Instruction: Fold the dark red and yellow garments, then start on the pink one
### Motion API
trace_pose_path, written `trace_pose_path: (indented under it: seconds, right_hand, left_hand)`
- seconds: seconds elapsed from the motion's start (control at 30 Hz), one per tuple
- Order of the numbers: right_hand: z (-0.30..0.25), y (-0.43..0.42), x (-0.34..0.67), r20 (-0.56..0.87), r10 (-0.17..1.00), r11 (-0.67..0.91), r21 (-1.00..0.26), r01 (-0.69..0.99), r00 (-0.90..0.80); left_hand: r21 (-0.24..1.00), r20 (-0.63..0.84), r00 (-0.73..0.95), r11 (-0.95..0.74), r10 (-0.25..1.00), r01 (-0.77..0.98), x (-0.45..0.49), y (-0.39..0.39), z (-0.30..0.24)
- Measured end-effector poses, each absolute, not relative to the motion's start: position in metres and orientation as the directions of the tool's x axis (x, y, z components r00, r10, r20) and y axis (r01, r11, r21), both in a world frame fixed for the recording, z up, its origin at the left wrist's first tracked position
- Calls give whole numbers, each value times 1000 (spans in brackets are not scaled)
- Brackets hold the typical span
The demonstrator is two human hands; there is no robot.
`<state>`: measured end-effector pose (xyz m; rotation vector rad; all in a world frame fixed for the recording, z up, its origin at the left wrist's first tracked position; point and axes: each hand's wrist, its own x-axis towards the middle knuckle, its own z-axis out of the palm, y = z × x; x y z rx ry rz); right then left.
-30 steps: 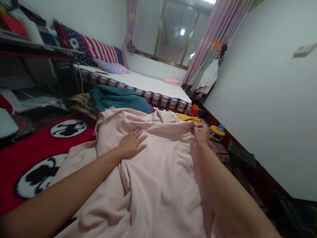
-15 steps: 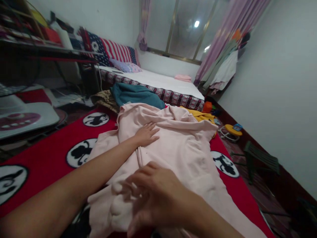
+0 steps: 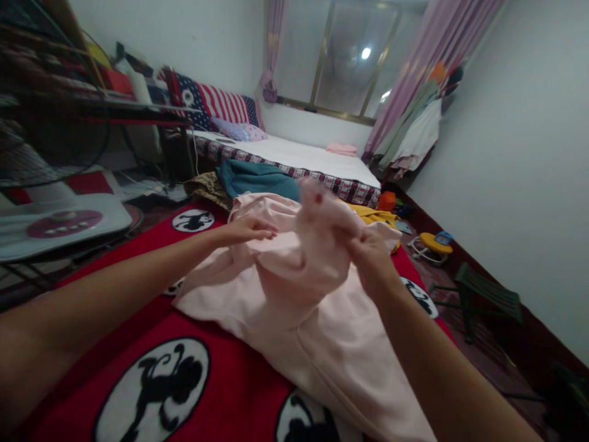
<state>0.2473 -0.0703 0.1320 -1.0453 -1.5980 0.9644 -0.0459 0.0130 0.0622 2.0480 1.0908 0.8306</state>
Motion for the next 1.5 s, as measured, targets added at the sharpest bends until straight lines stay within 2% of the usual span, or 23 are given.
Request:
trace_pose_path:
  seconds: [0.03, 0.07, 0.1, 0.13, 0.2, 0.3, 0.4, 0.47, 0.53, 0.6, 0.73, 0.8, 0.97, 1.1, 1.2, 1.27, 1.4, 1.5]
  right_hand:
    - [130, -55, 263, 324, 942, 312, -941, 132, 82]
    - [126, -43, 277, 296, 903, 273, -955, 116, 311]
    - [119, -36, 288, 251, 845, 221, -968, 119, 472]
    - [111, -33, 296, 220, 816, 175, -975, 134, 534]
    - [93, -45, 301, 228, 869, 133, -962, 237, 440]
    - [71, -92, 282, 225, 974, 208, -863, 460, -20]
    - [57, -144, 253, 165, 920, 358, -728, 585, -357]
    - [50, -167, 240, 159, 863, 467, -611, 639, -479]
    - [43, -178, 236, 174, 827, 544, -487, 683, -534]
    - [36, -181, 238, 198, 814, 575, -403, 712, -546]
    - [26, -183, 246, 191, 802, 595, -353, 722, -566]
    - [24, -187, 249, 175, 807, 587, -339, 735, -564]
    - [26, -207, 259, 189, 822, 569, -224, 791, -538]
    - [27, -221, 278, 244, 804, 581, -133, 803, -542]
    - [23, -225, 287, 236, 827, 551, -157, 820, -510]
    - [21, -224, 288, 206, 850, 521, -191, 832, -485]
    - [29, -215, 289, 211, 868, 493, -260, 830, -449]
    - [42, -210, 298, 319, 840, 532, -327, 781, -438]
  left_hand:
    - [754, 298, 354, -446, 887, 483, -59, 7, 67]
    - [698, 376, 252, -451, 892, 557, -71, 1, 70]
    - [629, 452, 153, -436, 879, 643, -83, -5, 71]
    - [555, 512, 77, -398, 856, 731, -95, -10, 71]
    - [432, 523, 16, -281, 852, 857, -114, -19, 65]
    - [362, 355, -30, -108, 934, 926, -129, -27, 50]
    - [349, 220, -39, -41, 975, 936, -131, -32, 37]
    - [348, 187, -18, -50, 982, 936, -129, -34, 32]
    - [371, 208, -27, -53, 978, 927, -128, -37, 33]
    - [406, 295, -69, -59, 953, 912, -129, -42, 38]
    - [444, 470, -196, -39, 861, 895, -143, -57, 50]
    - [428, 449, -222, 10, 865, 904, -154, -64, 52]
    - [359, 215, -180, 94, 960, 929, -171, -76, 42]
    - [503, 79, -311, 232, 947, 833, -164, -90, 37]
    - [648, -149, -364, 368, 920, 667, -152, -103, 34]
    - [761, -216, -325, 367, 921, 534, -145, -111, 34]
    - [927, -185, -288, 265, 939, 267, -142, -121, 56]
    - [951, -141, -269, 206, 953, 232, -155, -127, 84]
